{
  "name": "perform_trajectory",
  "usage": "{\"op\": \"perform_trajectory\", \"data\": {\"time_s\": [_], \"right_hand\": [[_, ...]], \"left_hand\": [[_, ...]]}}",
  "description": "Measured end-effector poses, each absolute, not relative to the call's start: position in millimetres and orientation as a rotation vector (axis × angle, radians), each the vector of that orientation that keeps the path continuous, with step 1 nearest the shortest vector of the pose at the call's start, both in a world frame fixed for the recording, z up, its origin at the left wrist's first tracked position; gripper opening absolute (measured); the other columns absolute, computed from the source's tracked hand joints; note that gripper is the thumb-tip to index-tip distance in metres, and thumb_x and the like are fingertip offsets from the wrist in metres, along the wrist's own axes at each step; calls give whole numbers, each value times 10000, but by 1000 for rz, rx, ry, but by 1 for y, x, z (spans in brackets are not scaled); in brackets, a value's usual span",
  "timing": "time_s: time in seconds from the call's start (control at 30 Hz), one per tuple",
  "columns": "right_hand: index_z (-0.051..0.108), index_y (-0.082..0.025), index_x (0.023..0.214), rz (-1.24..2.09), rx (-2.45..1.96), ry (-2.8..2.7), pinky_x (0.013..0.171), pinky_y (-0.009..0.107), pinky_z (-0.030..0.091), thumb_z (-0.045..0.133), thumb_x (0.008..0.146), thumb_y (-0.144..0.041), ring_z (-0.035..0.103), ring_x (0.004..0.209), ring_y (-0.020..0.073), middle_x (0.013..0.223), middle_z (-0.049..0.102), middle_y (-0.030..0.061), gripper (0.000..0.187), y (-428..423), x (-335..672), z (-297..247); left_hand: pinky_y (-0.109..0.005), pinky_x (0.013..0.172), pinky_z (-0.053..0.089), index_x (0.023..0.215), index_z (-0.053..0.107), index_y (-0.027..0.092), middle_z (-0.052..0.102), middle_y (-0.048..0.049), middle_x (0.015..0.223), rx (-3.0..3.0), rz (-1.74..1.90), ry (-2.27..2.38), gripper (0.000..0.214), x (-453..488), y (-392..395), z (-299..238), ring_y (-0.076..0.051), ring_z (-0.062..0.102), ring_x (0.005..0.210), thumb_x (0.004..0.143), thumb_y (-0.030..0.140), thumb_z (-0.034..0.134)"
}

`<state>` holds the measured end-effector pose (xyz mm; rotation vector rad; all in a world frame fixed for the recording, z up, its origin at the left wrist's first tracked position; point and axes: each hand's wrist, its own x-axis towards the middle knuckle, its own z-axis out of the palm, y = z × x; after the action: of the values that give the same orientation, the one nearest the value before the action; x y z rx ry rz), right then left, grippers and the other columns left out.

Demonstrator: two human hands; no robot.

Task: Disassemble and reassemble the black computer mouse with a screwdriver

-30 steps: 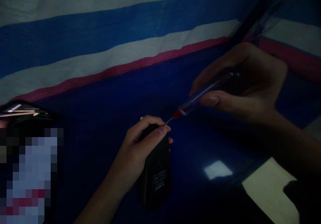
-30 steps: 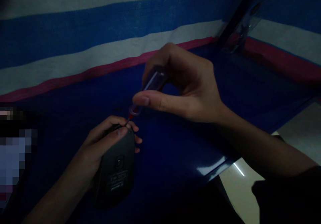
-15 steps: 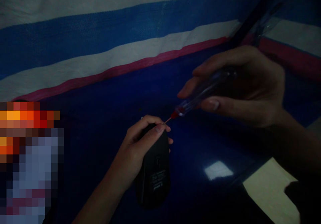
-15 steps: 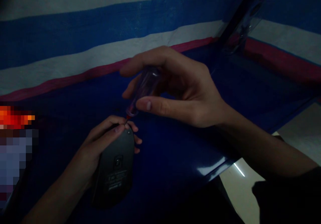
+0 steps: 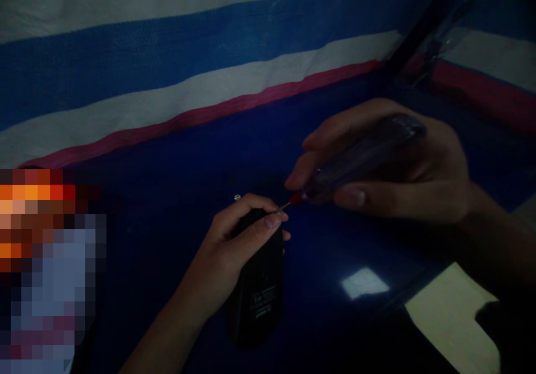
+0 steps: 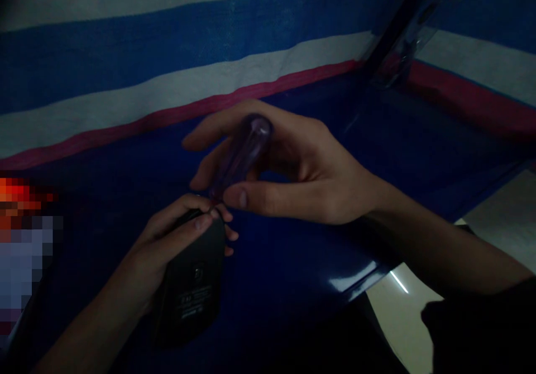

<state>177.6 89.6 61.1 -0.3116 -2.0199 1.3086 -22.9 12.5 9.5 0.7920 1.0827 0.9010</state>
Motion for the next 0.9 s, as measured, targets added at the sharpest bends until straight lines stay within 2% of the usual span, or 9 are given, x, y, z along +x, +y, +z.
{"op": "perform_trajectory", "data": {"time_s": [0.1,0.27,0.33,0.4,0.5,0.57,0.73,0.83,0.9], "right_hand": [[594,-120,976,1159,-386,-2021,745,168,595,700,784,-79,707,819,88,905,701,9,223,89,175,61],[553,-164,757,891,-455,-1984,512,191,503,817,677,-243,650,654,95,722,618,-62,287,90,173,53],[540,-166,756,926,-454,-2003,507,186,487,811,685,-306,645,668,99,733,617,-57,314,90,174,52],[565,-157,872,1012,-382,-2015,592,204,540,804,700,-300,663,765,117,855,647,-26,328,90,175,53],[519,-115,1145,1233,-253,-2030,741,214,583,720,767,-109,673,905,111,1066,656,40,429,90,176,57],[487,-99,1212,1333,-250,-2036,762,203,592,635,809,-27,686,927,107,1072,676,55,436,89,176,60],[618,-114,924,1072,-380,-2011,687,191,597,735,752,-84,706,795,116,903,686,39,211,89,173,57],[595,-142,824,935,-378,-2012,594,236,567,806,694,-188,686,726,131,792,652,-12,252,92,172,53],[582,-151,837,972,-390,-2030,623,233,558,808,691,-249,680,761,130,806,650,-33,286,92,173,51]], "left_hand": [[-323,667,562,822,651,236,685,6,924,784,918,1082,202,-23,11,9,-196,690,799,764,417,719],[-330,732,541,857,678,234,700,-9,857,904,862,1151,232,-24,10,11,-193,666,819,777,451,699],[-324,730,533,845,679,234,696,-3,838,945,852,1170,228,-24,10,13,-174,649,778,789,455,684],[-305,698,526,825,673,235,690,6,820,942,853,1172,233,-24,10,14,-154,630,731,787,465,682],[-278,659,512,824,664,241,692,6,810,904,855,1156,233,-23,10,14,-152,629,735,788,470,681],[-284,672,515,834,662,241,703,-3,833,891,852,1151,220,-23,10,13,-169,648,785,801,458,672],[-317,708,526,840,674,228,715,-24,871,911,867,1167,238,-23,11,12,-204,664,840,781,458,690],[-319,724,522,854,688,228,713,-21,843,974,853,1174,245,-23,10,12,-194,661,807,786,464,683],[-312,712,521,847,692,229,708,-16,832,998,853,1163,251,-24,10,12,-184,658,777,795,473,669]]}}
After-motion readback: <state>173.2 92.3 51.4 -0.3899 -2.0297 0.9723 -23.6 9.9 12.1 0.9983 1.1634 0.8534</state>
